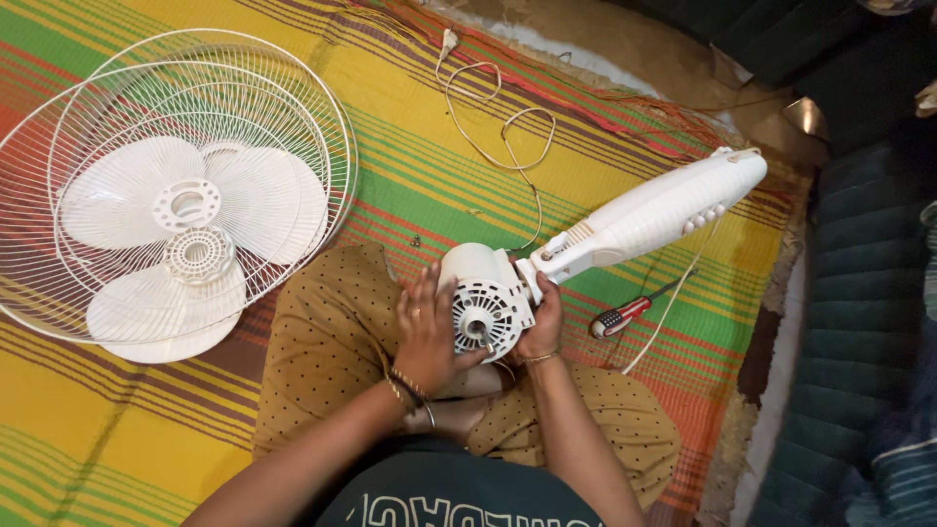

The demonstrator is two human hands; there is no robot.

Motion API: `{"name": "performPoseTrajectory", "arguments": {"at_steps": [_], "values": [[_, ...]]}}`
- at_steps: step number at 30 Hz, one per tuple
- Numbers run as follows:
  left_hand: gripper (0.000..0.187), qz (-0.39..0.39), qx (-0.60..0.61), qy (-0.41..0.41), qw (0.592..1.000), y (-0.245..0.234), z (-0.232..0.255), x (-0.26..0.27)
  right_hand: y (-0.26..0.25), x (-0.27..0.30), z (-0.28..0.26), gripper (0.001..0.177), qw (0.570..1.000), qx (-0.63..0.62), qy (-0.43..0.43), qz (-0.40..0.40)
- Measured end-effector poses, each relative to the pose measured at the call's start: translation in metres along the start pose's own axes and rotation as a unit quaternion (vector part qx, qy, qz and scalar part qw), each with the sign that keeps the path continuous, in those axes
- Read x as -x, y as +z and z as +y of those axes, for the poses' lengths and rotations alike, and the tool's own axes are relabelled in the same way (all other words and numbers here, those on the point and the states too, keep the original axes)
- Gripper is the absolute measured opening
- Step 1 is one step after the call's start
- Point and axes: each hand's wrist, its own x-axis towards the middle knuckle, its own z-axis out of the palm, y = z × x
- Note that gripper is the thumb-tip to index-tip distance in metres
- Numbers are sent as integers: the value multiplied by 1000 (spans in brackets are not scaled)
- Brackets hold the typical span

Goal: The person sits on a mat and uses a screwdriver to tighten screws on the rear hub of a disassembled white pedestal fan. The fan blades and front cage are placed nearby. The person repeatedly adjusts the fan body and tightens the hub screws.

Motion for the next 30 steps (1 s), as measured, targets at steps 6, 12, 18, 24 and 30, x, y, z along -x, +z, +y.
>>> {"name": "performPoseTrajectory", "arguments": {"at_steps": [6, 12, 18, 24, 30], "values": [[134, -101, 125, -16, 987, 3, -12, -8, 13, 9, -6, 56, 999, 21, 22, -14], [132, -135, 110, -17, 985, 1, -17, -11, 13, 8, -10, 57, 997, 63, 15, -47], [129, -119, 108, 23, 987, 5, -19, -14, 21, 12, -22, 59, 993, 49, 68, -79], [130, -130, 89, 23, 987, 13, -20, -14, 17, 3, -27, 60, 991, 59, 62, -100], [131, -171, 59, -2, 983, 6, -17, -28, -7, -13, -10, 54, 994, -17, 44, -97]]}}
